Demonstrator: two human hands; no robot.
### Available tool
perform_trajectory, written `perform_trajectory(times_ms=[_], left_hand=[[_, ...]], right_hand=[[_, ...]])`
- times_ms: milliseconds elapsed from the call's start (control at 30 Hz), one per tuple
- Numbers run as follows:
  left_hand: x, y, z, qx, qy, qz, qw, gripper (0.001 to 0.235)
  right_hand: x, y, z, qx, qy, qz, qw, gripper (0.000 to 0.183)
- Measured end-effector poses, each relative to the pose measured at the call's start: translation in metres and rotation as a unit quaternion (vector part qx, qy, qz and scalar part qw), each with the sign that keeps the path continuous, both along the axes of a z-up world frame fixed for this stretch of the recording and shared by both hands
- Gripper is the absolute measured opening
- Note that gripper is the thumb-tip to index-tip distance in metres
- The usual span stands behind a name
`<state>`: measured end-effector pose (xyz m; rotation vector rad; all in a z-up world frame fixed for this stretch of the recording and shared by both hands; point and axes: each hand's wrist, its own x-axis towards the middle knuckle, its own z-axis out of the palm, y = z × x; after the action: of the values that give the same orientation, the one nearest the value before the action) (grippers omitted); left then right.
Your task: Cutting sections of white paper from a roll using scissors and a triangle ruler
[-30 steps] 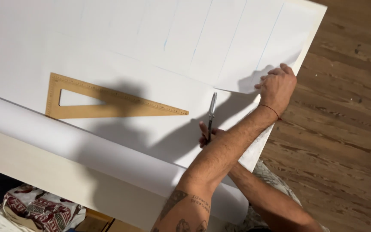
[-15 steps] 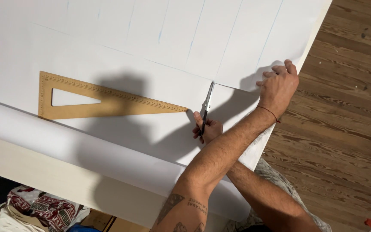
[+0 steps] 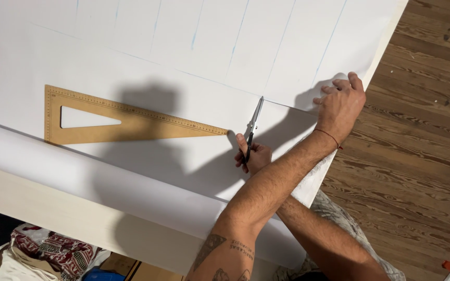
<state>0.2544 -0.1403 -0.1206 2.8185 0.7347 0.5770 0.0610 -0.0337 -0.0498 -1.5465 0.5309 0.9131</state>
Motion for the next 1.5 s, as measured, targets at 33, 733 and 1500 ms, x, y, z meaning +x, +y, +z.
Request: perform_trajectory(times_ms=[33, 733, 1500], left_hand=[[0.000, 0.001, 0.000, -0.001, 0.002, -0.003, 1.000, 0.032], [-0.002, 0.002, 0.002, -0.017, -0.007, -0.010, 1.000, 0.031], [-0.006, 0.000, 0.007, -0.024, -0.047, 0.001, 0.999, 0.032]], right_hand=[[0.000, -0.001, -0.002, -0.001, 0.000, 0.002, 1.000, 0.050], [0.009, 0.007, -0.001, 0.018, 0.008, -0.008, 1.000, 0.048], [0.002, -0.052, -0.058, -0.037, 0.013, 0.110, 0.993, 0.058]])
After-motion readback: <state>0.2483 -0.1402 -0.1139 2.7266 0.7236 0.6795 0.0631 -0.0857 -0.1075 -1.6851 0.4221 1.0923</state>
